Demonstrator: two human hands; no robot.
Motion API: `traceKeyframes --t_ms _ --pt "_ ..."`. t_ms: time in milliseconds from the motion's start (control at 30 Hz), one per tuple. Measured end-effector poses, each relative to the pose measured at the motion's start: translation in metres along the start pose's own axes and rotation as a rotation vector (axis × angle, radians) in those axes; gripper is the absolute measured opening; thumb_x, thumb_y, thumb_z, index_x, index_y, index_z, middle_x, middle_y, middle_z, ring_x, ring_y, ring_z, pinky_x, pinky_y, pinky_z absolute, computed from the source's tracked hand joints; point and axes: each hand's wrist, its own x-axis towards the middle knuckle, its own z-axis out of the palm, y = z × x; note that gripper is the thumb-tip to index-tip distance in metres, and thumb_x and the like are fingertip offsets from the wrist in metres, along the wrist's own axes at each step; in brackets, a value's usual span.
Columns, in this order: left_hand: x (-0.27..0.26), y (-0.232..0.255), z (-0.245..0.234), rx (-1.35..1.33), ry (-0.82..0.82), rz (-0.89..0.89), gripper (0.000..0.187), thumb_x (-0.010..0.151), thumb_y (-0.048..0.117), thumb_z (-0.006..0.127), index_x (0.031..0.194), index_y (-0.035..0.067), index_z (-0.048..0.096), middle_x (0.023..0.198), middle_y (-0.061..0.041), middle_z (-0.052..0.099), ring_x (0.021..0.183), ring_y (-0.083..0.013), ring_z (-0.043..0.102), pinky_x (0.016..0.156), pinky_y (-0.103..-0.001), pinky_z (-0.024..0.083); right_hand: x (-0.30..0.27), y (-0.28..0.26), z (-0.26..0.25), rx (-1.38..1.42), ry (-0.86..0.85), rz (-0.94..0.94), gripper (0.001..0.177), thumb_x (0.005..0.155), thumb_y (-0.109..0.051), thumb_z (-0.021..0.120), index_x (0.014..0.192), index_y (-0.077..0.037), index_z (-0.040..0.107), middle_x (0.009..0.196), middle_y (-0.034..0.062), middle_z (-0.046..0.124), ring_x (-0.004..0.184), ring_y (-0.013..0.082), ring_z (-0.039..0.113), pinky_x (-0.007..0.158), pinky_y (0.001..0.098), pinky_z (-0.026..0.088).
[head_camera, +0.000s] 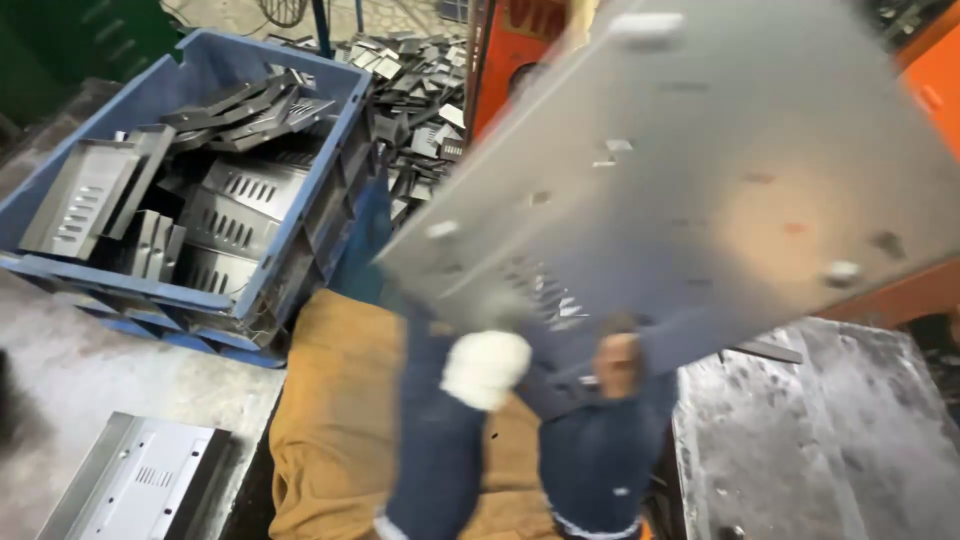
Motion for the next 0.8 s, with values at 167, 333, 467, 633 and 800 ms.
traceKeyframes --t_ms 167,333,467,633,800 --pt "0.101 -0.035 0.017 -0.44 -0.085 -0.224 0.035 0.091 0.015 0.075 0.122 0.001 0.068 0.105 -0.006 0.074 0.096 -0.0132 0.069 0.085 -0.033 0.058 0.024 0.002 -0.055 0.355 0.096 0.089 0.043 0.086 -0.041 0.079 0.105 -0.005 0.064 0.086 0.0048 0.07 0.075 0.0192 0.067 0.068 0.0345 0.055" --pt "0.109 -0.076 0.017 -0.373 -0.293 -0.352 0.041 0.089 0.012 0.072 0.127 -0.003 0.067 0.11 -0.009 0.076 0.098 -0.0122 0.069 0.086 -0.028 0.058 0.102 0.002 -0.073 0.712 0.216 0.169 0.044 0.094 -0.045 0.072 0.113 -0.006 0.064 0.093 0.0056 0.069 0.081 0.0194 0.068 0.073 0.035 0.055" --pt "0.108 -0.097 -0.003 -0.281 -0.276 -0.395 0.042 0.088 0.014 0.074 0.125 -0.004 0.068 0.11 -0.009 0.077 0.098 -0.0123 0.07 0.085 -0.029 0.059 0.105 0.02 -0.07 0.558 0.202 0.099 0.038 0.105 -0.037 0.061 0.124 -0.004 0.062 0.104 0.0075 0.068 0.091 0.0209 0.065 0.08 0.0371 0.052" --pt "0.105 -0.083 -0.042 -0.186 -0.134 -0.418 0.038 0.085 0.012 0.075 0.12 -0.002 0.069 0.105 -0.007 0.078 0.092 -0.0095 0.072 0.078 -0.027 0.062 0.112 0.03 -0.039 0.157 0.226 0.042 0.045 0.107 -0.028 0.056 0.132 0.009 0.059 0.119 0.014 0.066 0.105 0.0186 0.061 0.092 0.0367 0.05" --pt "0.117 -0.093 -0.114 0.194 0.165 -0.239 0.023 0.091 0.012 0.069 0.108 0.0 0.079 0.083 -0.007 0.078 0.068 -0.0101 0.07 0.059 -0.027 0.056 0.127 0.039 -0.023 0.392 0.258 0.157 0.051 0.098 -0.02 0.057 0.144 -0.002 0.047 0.127 0.0114 0.062 0.109 0.0229 0.064 0.092 0.0431 0.054"
